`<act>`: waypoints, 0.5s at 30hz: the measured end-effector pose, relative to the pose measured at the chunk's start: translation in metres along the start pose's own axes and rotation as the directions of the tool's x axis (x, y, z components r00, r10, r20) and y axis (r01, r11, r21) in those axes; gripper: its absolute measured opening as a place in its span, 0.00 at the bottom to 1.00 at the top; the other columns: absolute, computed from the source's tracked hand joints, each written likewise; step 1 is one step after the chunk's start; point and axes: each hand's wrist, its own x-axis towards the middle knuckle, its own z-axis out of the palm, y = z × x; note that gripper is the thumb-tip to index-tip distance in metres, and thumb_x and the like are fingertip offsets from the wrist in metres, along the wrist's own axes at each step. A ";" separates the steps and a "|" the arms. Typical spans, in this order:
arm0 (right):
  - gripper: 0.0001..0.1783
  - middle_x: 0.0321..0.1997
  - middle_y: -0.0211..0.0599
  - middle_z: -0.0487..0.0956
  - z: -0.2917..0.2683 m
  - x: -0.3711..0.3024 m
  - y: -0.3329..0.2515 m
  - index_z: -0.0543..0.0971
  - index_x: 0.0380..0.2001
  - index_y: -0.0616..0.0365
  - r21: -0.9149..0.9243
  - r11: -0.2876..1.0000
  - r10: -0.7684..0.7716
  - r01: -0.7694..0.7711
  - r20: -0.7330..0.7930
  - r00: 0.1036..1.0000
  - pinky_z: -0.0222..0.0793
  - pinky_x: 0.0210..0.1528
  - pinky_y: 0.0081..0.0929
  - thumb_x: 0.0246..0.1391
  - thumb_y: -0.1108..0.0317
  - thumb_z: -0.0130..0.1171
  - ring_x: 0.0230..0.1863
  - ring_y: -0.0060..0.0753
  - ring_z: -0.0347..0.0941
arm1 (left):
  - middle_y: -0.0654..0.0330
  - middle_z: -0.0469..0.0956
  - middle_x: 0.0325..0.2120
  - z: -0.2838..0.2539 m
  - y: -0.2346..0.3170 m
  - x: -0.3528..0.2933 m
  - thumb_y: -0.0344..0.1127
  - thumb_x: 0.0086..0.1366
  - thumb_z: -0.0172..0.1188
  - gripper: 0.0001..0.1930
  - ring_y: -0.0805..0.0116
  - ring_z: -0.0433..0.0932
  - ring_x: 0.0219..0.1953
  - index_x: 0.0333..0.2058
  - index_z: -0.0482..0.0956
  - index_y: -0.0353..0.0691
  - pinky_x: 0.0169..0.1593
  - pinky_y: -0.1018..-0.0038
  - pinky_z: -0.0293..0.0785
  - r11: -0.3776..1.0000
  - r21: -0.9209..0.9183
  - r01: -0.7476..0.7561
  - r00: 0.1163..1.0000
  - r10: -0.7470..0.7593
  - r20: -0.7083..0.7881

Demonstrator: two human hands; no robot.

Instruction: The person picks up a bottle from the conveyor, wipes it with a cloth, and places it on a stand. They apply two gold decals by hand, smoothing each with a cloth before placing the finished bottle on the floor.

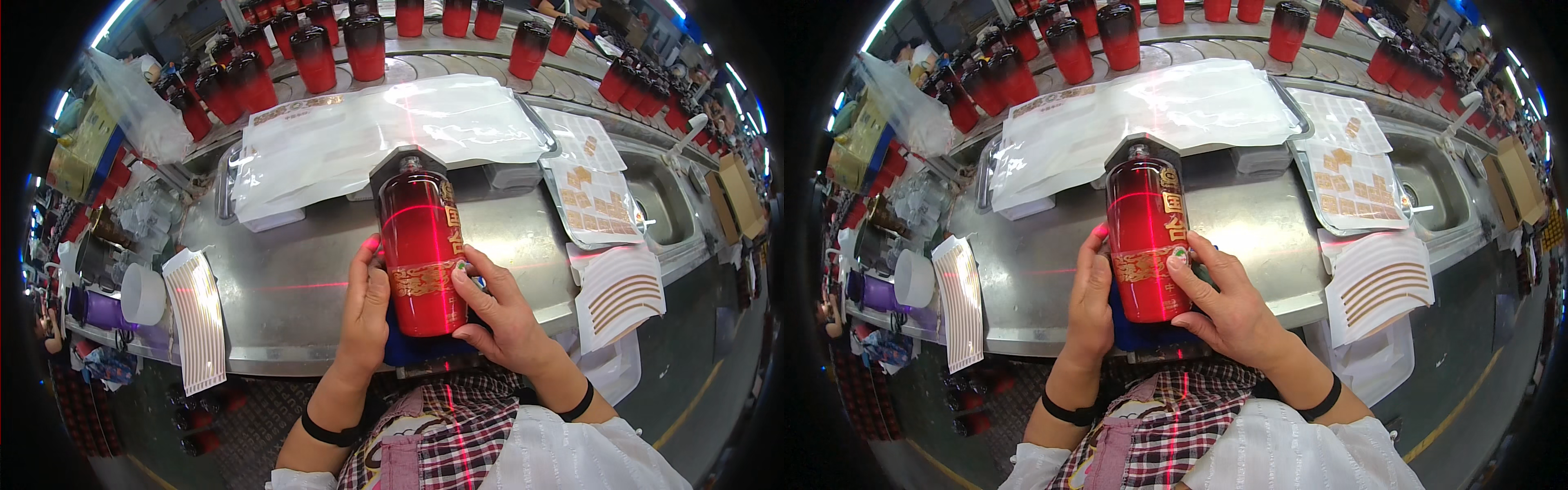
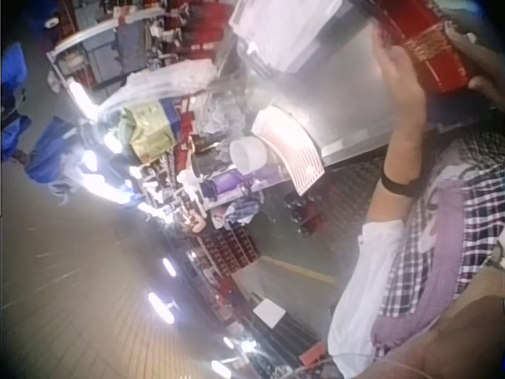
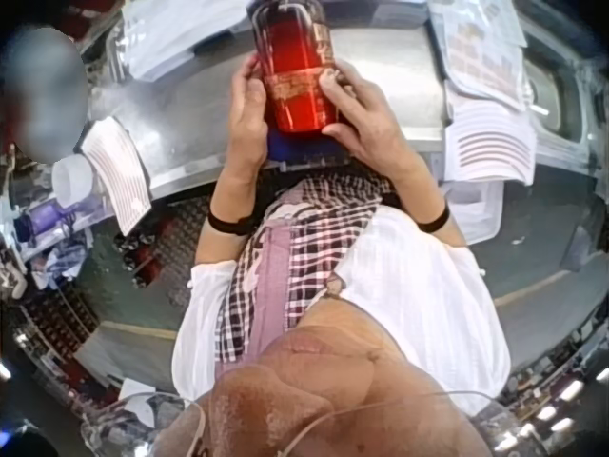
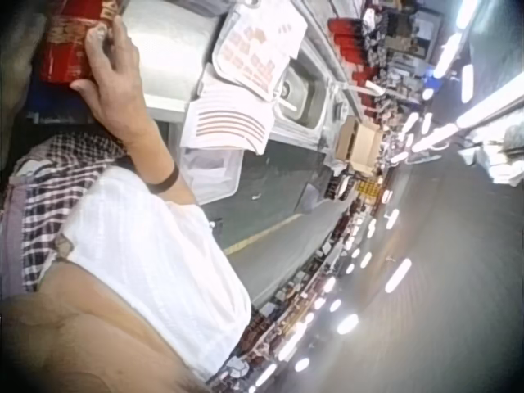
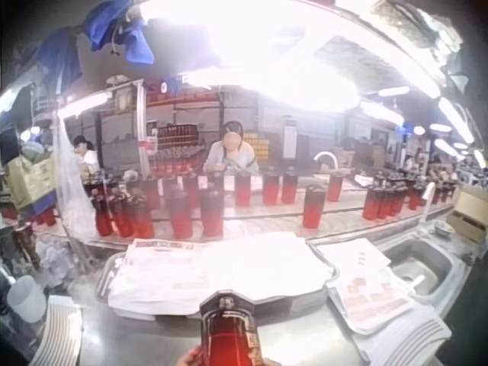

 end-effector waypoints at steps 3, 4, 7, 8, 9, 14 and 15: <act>0.39 0.67 0.59 0.58 0.000 -0.001 0.000 0.69 0.61 0.58 0.001 1.000 0.001 -0.001 0.002 1.000 0.62 0.61 0.43 0.44 0.64 0.70 0.59 0.55 0.65 | 0.48 0.60 0.63 0.000 0.002 -0.001 0.49 0.75 0.37 0.30 0.64 0.63 0.63 0.65 0.51 0.30 0.64 0.69 0.59 0.998 -0.020 0.061 0.998 -0.061 0.000; 0.39 0.67 0.60 0.58 -0.001 0.000 0.000 0.68 0.61 0.58 0.000 1.000 -0.002 0.002 0.005 1.000 0.62 0.61 0.43 0.44 0.65 0.70 0.59 0.55 0.65 | 0.48 0.60 0.62 0.000 -0.002 -0.003 0.51 0.75 0.35 0.32 0.63 0.63 0.63 0.65 0.50 0.28 0.65 0.68 0.58 0.996 0.073 0.046 0.999 -0.045 -0.014; 0.40 0.68 0.60 0.58 -0.001 0.000 0.000 0.68 0.61 0.58 0.002 1.000 -0.005 0.005 0.011 1.000 0.62 0.61 0.43 0.44 0.65 0.70 0.59 0.55 0.65 | 0.45 0.60 0.62 0.000 0.000 -0.012 0.53 0.75 0.35 0.34 0.60 0.62 0.63 0.65 0.50 0.26 0.65 0.66 0.56 0.969 0.246 -0.012 1.000 0.019 -0.025; 0.40 0.68 0.60 0.58 -0.001 0.000 0.000 0.68 0.61 0.58 0.002 1.000 -0.004 0.004 0.015 1.000 0.62 0.61 0.43 0.44 0.65 0.70 0.59 0.55 0.65 | 0.43 0.60 0.63 -0.001 0.003 -0.017 0.54 0.74 0.36 0.35 0.57 0.61 0.64 0.65 0.50 0.25 0.66 0.65 0.55 0.944 0.325 -0.057 0.998 0.066 -0.017; 0.40 0.68 0.59 0.58 -0.001 0.001 0.000 0.68 0.61 0.58 0.001 1.000 -0.002 0.002 0.015 1.000 0.62 0.61 0.43 0.44 0.65 0.70 0.59 0.55 0.65 | 0.41 0.60 0.63 -0.002 0.007 -0.022 0.54 0.74 0.36 0.36 0.55 0.61 0.65 0.65 0.51 0.24 0.66 0.63 0.53 0.909 0.404 -0.100 0.994 0.113 -0.007; 0.40 0.68 0.59 0.57 -0.001 0.001 -0.001 0.67 0.62 0.58 -0.016 1.000 -0.006 0.006 0.019 1.000 0.62 0.61 0.43 0.45 0.64 0.69 0.59 0.54 0.65 | 0.36 0.59 0.63 -0.001 0.004 -0.037 0.58 0.71 0.40 0.40 0.45 0.59 0.66 0.65 0.52 0.22 0.68 0.52 0.45 0.614 0.739 -0.278 0.951 0.285 0.122; 0.40 0.68 0.59 0.57 -0.001 0.001 -0.001 0.67 0.62 0.58 -0.025 1.000 -0.005 0.005 0.017 1.000 0.62 0.61 0.43 0.45 0.64 0.69 0.59 0.54 0.65 | 0.36 0.60 0.62 0.000 0.002 -0.037 0.59 0.70 0.41 0.41 0.43 0.60 0.65 0.64 0.52 0.22 0.67 0.45 0.39 0.617 0.733 -0.285 0.949 0.289 0.126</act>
